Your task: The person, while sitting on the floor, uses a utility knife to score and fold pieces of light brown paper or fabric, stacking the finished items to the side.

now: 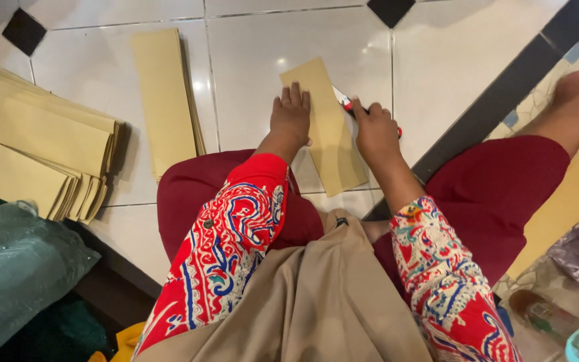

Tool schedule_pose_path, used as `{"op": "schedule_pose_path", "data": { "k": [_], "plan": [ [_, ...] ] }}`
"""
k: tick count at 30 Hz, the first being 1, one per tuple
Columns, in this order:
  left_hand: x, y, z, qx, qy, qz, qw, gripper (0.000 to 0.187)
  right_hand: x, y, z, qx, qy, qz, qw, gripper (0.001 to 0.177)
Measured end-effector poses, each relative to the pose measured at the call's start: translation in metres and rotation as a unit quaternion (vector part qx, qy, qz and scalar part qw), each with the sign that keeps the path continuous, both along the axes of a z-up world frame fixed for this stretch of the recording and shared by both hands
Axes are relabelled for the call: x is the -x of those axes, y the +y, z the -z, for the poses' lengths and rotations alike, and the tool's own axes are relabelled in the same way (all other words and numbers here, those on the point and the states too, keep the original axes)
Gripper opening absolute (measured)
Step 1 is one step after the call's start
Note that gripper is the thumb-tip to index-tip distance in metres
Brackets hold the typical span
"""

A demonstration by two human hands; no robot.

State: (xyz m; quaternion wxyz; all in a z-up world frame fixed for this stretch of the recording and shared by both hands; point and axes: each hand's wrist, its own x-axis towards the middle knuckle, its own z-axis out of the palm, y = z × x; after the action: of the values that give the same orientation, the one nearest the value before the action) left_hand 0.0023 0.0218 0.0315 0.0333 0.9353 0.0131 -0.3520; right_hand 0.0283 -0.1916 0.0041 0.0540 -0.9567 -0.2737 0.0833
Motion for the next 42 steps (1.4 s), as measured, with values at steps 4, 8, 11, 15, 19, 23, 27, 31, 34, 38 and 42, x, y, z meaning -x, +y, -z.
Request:
{"op": "schedule_pose_path", "data": {
  "k": [4,8,11,15,19,23,27,31,34,38,42],
  "plan": [
    [0.0,0.001,0.005,0.0,-0.006,0.005,1.0,0.119,-0.004,0.002,0.003,0.012,-0.003,-0.009,1.0,0.059],
    [-0.001,0.001,0.002,0.011,0.001,-0.002,1.0,0.117,-0.025,0.019,0.007,0.008,-0.031,-0.012,0.999,0.058],
    [-0.004,0.0,0.002,0.008,0.009,-0.001,1.0,0.118,-0.041,0.033,0.011,0.001,-0.057,-0.011,0.998,0.057],
    [-0.004,0.0,0.007,0.009,0.018,0.001,1.0,0.119,-0.051,0.047,0.006,-0.022,-0.067,0.012,0.997,0.055],
    [-0.001,-0.001,0.013,0.008,0.008,-0.002,1.0,0.12,-0.05,0.033,0.001,-0.045,0.001,0.052,0.998,0.056],
    [-0.003,0.001,0.017,0.025,-0.032,-0.018,0.999,0.115,-0.033,-0.011,0.0,-0.046,0.034,0.108,0.993,0.056],
    [-0.011,0.003,0.077,-0.046,-0.079,0.04,0.995,0.141,-0.022,-0.088,0.054,-0.075,-0.028,0.098,0.992,0.068],
    [0.006,0.002,0.023,-0.018,-0.071,0.04,0.996,0.128,0.016,-0.106,0.027,-0.058,0.029,0.169,0.984,0.073],
    [0.017,-0.011,-0.007,0.013,-0.021,0.017,1.0,0.111,0.053,-0.101,0.027,-0.121,-0.029,0.129,0.984,0.064],
    [0.031,-0.029,0.013,0.083,0.015,0.002,0.996,0.089,0.076,-0.08,0.074,-0.141,0.127,0.17,0.967,0.05],
    [0.082,-0.055,0.003,0.07,0.049,0.095,0.992,0.066,0.083,-0.055,0.058,-0.145,0.188,0.194,0.952,0.053]
  ]
}}
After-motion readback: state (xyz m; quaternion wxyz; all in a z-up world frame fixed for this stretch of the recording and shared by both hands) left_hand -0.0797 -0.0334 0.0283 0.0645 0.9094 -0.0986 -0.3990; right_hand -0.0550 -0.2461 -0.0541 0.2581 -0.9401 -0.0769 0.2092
